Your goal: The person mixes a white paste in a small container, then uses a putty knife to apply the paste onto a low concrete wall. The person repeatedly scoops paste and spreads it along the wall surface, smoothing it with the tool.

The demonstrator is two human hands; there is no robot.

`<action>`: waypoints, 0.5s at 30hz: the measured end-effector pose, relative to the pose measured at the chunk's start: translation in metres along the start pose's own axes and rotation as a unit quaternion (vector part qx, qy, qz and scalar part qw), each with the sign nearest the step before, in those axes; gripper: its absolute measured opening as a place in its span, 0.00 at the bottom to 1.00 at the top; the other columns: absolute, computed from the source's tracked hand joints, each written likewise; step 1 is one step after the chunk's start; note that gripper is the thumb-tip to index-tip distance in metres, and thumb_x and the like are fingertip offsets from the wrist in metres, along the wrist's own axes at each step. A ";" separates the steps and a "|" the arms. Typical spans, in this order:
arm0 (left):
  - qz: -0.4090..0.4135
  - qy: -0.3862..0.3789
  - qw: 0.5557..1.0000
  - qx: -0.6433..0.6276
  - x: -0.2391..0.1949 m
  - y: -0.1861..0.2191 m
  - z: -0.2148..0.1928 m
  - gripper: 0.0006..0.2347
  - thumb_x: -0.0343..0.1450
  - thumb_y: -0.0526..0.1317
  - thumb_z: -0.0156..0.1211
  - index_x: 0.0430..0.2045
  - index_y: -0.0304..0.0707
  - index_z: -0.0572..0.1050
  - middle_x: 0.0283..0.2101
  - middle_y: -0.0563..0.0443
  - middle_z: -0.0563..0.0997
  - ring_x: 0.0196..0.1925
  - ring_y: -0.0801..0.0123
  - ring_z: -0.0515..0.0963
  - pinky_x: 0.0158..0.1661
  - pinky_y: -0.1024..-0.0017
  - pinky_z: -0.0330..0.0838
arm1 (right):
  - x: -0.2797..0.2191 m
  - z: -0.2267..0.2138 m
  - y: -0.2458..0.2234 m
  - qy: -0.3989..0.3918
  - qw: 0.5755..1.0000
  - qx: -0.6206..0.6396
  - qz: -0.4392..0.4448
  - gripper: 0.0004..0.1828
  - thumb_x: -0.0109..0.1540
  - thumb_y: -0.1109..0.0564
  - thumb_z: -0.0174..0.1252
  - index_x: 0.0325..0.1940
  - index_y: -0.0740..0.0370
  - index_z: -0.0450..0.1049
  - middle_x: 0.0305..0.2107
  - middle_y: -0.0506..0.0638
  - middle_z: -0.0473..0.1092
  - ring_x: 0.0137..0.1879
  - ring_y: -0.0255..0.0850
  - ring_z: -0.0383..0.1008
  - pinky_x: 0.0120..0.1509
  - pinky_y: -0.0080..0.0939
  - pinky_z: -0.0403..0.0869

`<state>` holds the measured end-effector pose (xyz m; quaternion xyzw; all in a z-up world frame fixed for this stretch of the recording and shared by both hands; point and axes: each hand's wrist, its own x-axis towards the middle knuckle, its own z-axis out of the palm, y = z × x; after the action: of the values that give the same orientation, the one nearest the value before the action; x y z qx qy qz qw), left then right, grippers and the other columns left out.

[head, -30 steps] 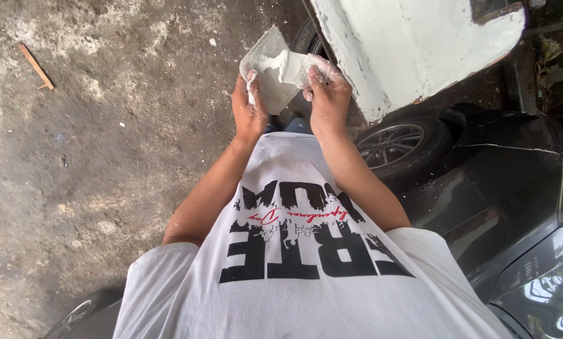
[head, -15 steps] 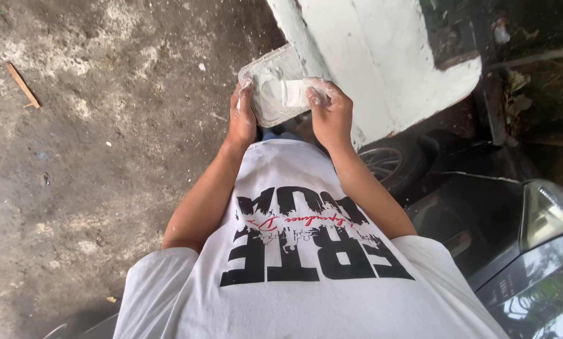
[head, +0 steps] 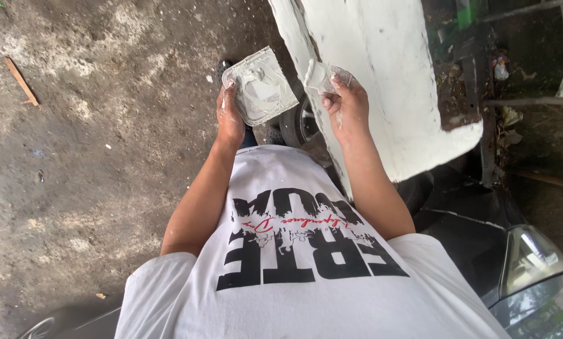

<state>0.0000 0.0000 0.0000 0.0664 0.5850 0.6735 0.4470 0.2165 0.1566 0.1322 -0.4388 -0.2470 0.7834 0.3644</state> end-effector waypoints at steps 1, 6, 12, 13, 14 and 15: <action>-0.003 -0.003 1.000 -0.015 0.018 0.006 -0.001 0.26 0.80 0.48 0.45 0.66 0.21 0.64 0.69 0.39 0.68 0.71 0.61 0.66 0.71 0.67 0.55 | 0.016 0.012 0.000 0.004 1.000 -0.001 0.013 0.11 0.65 0.61 0.61 0.50 0.69 0.73 0.36 0.55 0.76 0.37 0.41 0.75 0.36 0.37 0.70; -0.037 -0.003 0.999 -0.002 0.099 0.047 -0.012 0.26 0.78 0.48 0.46 0.66 0.23 0.63 0.68 0.39 0.68 0.70 0.61 0.66 0.69 0.66 0.56 | 0.102 0.074 0.002 0.031 0.999 0.005 0.037 0.12 0.64 0.62 0.62 0.50 0.69 0.73 0.35 0.56 0.76 0.36 0.42 0.76 0.35 0.38 0.73; -0.042 -0.012 0.997 -0.069 0.168 0.094 -0.042 0.24 0.80 0.48 0.44 0.65 0.24 0.61 0.68 0.40 0.68 0.70 0.61 0.67 0.71 0.65 0.56 | 0.222 0.124 -0.018 0.058 0.941 -0.292 -0.161 0.10 0.67 0.61 0.59 0.52 0.64 0.77 0.37 0.49 0.78 0.39 0.32 0.78 0.36 0.31 0.76; -0.028 -0.036 0.992 -0.114 0.171 0.097 -0.047 0.24 0.80 0.48 0.45 0.64 0.23 0.63 0.66 0.39 0.70 0.68 0.59 0.69 0.70 0.63 0.59 | 0.243 0.129 -0.020 0.045 0.918 -0.352 -0.179 0.09 0.67 0.60 0.59 0.50 0.63 0.78 0.34 0.49 0.77 0.36 0.33 0.76 0.35 0.31 0.75; -0.013 -0.060 0.985 -0.159 0.172 0.099 -0.051 0.23 0.81 0.47 0.46 0.64 0.22 0.65 0.64 0.38 0.71 0.66 0.57 0.70 0.70 0.61 0.62 | 0.266 0.135 -0.021 0.031 0.890 -0.410 -0.196 0.08 0.67 0.59 0.60 0.49 0.63 0.78 0.31 0.49 0.75 0.33 0.34 0.74 0.34 0.32 0.74; -0.018 -0.041 0.988 -0.148 0.176 0.102 -0.056 0.23 0.80 0.47 0.46 0.64 0.23 0.65 0.65 0.39 0.72 0.67 0.59 0.70 0.70 0.63 0.62 | 0.292 0.142 -0.022 0.016 0.859 -0.466 -0.214 0.07 0.68 0.58 0.60 0.48 0.62 0.78 0.28 0.50 0.73 0.30 0.35 0.72 0.32 0.33 0.73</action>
<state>-0.1922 0.0875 -0.0071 0.0163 0.4617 0.7409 0.4875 -0.0006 0.3902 0.0692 -0.5058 -0.6650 0.4726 0.2803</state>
